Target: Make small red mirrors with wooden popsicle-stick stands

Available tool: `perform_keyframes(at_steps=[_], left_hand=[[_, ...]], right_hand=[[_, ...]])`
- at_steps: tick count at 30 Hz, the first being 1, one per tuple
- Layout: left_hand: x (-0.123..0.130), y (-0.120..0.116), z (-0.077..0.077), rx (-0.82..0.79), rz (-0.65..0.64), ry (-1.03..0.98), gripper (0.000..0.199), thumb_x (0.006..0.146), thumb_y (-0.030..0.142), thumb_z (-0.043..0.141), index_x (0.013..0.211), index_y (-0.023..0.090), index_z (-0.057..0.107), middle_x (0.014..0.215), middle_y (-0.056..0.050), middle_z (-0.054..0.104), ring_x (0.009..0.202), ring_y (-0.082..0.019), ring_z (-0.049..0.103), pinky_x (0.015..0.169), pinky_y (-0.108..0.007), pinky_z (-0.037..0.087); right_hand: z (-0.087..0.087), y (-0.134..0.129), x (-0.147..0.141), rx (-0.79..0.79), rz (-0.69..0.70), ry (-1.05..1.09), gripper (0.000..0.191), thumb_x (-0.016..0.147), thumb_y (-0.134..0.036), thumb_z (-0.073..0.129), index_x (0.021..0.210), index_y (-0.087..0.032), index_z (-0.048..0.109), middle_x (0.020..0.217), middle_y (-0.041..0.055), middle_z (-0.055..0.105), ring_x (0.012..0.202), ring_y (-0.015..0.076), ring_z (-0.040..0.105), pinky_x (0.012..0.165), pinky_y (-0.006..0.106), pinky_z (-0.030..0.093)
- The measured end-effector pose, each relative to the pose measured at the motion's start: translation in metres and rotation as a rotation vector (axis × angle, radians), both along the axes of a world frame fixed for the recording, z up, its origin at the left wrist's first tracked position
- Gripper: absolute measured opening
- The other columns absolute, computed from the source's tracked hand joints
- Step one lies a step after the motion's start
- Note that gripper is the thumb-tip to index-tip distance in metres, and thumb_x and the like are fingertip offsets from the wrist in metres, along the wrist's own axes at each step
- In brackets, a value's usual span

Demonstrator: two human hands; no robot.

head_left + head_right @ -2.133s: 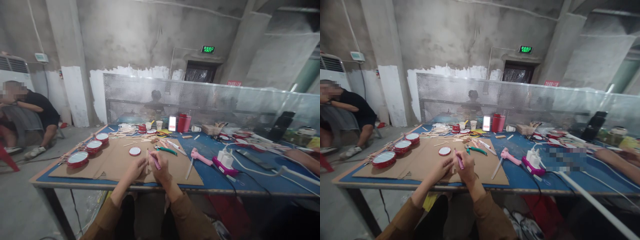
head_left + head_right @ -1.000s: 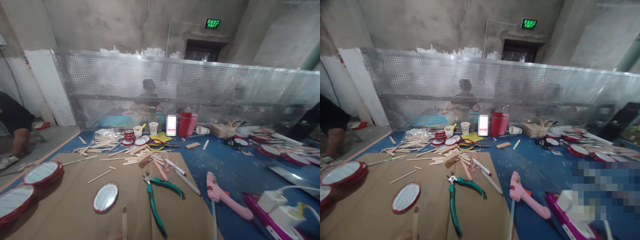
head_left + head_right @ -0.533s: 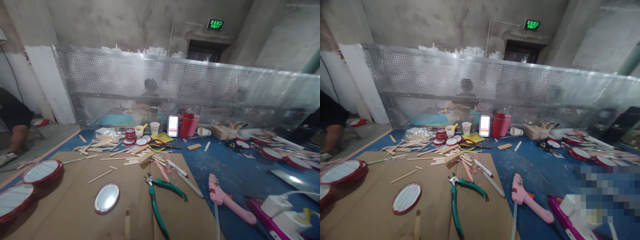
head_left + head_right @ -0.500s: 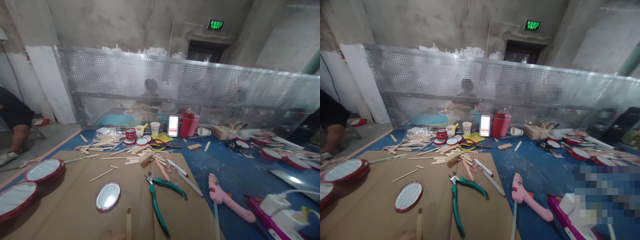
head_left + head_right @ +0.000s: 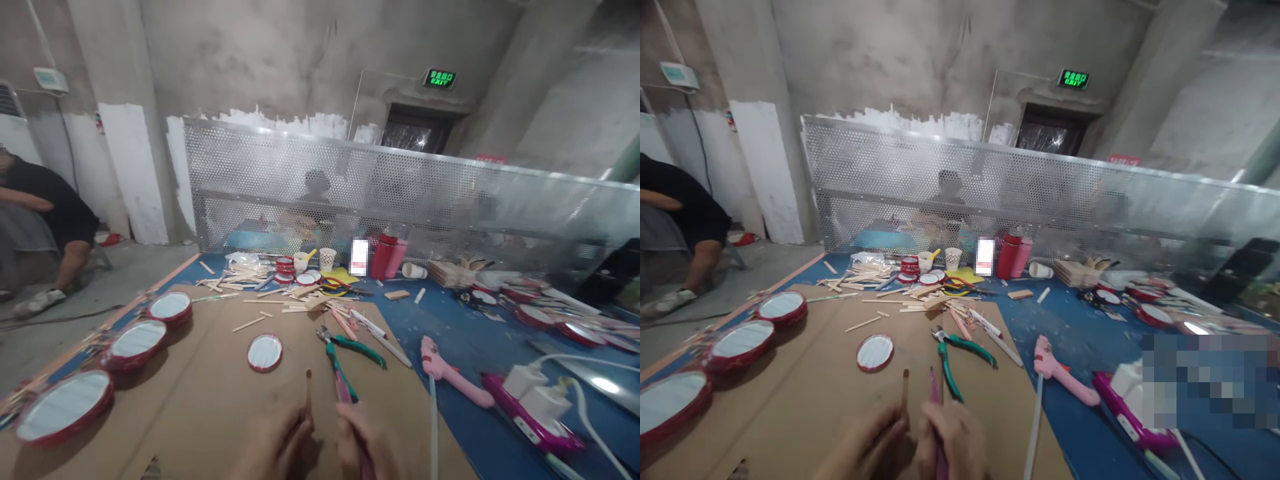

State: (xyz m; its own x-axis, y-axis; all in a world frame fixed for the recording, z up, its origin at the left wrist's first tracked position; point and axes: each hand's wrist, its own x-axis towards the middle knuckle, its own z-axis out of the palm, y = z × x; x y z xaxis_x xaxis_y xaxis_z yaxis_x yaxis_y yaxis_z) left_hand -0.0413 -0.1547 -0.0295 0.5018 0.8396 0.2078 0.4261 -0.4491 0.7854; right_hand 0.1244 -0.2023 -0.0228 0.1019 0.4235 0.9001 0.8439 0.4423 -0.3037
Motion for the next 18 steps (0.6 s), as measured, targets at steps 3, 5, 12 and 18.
perform_keyframes(at_steps=[3,5,12,18], left_hand=[[0.005,0.001,0.001,-0.004,0.014,0.054,0.028,0.090,0.027,0.040,0.077,0.018,0.063,0.079,-0.006,0.069,0.074,-0.016,0.059,0.067,-0.021,0.042],[0.007,0.003,0.004,0.018,0.005,0.091,0.025,0.088,0.026,0.041,0.077,0.018,0.062,0.082,-0.006,0.069,0.078,-0.017,0.059,0.071,-0.023,0.042],[0.005,0.005,0.017,0.028,-0.020,0.098,0.024,0.089,0.026,0.040,0.075,0.017,0.058,0.082,-0.006,0.066,0.079,-0.016,0.057,0.071,-0.023,0.039],[0.003,0.003,0.023,0.050,-0.018,0.061,0.024,0.089,0.027,0.041,0.081,0.017,0.061,0.081,-0.005,0.066,0.077,-0.015,0.057,0.068,-0.022,0.038]], right_hand=[[0.005,0.010,-0.003,0.009,-0.015,0.039,0.015,0.087,-0.022,0.055,0.097,-0.022,0.067,0.082,0.0032,0.072,0.072,0.0149,0.069,0.069,0.023,0.055],[0.010,0.017,-0.005,-0.006,-0.003,0.080,0.015,0.089,-0.025,0.053,0.093,-0.020,0.066,0.077,0.0027,0.071,0.064,0.0122,0.067,0.065,0.020,0.053],[0.015,0.029,-0.009,-0.212,0.018,0.319,0.030,0.091,-0.040,0.046,0.090,-0.018,0.066,0.057,-0.0007,0.062,0.049,0.0111,0.057,0.051,0.020,0.046],[0.015,0.031,-0.011,-0.265,0.041,0.358,0.034,0.090,-0.045,0.045,0.090,-0.018,0.066,0.058,-0.0007,0.061,0.048,0.0111,0.055,0.051,0.020,0.044]])
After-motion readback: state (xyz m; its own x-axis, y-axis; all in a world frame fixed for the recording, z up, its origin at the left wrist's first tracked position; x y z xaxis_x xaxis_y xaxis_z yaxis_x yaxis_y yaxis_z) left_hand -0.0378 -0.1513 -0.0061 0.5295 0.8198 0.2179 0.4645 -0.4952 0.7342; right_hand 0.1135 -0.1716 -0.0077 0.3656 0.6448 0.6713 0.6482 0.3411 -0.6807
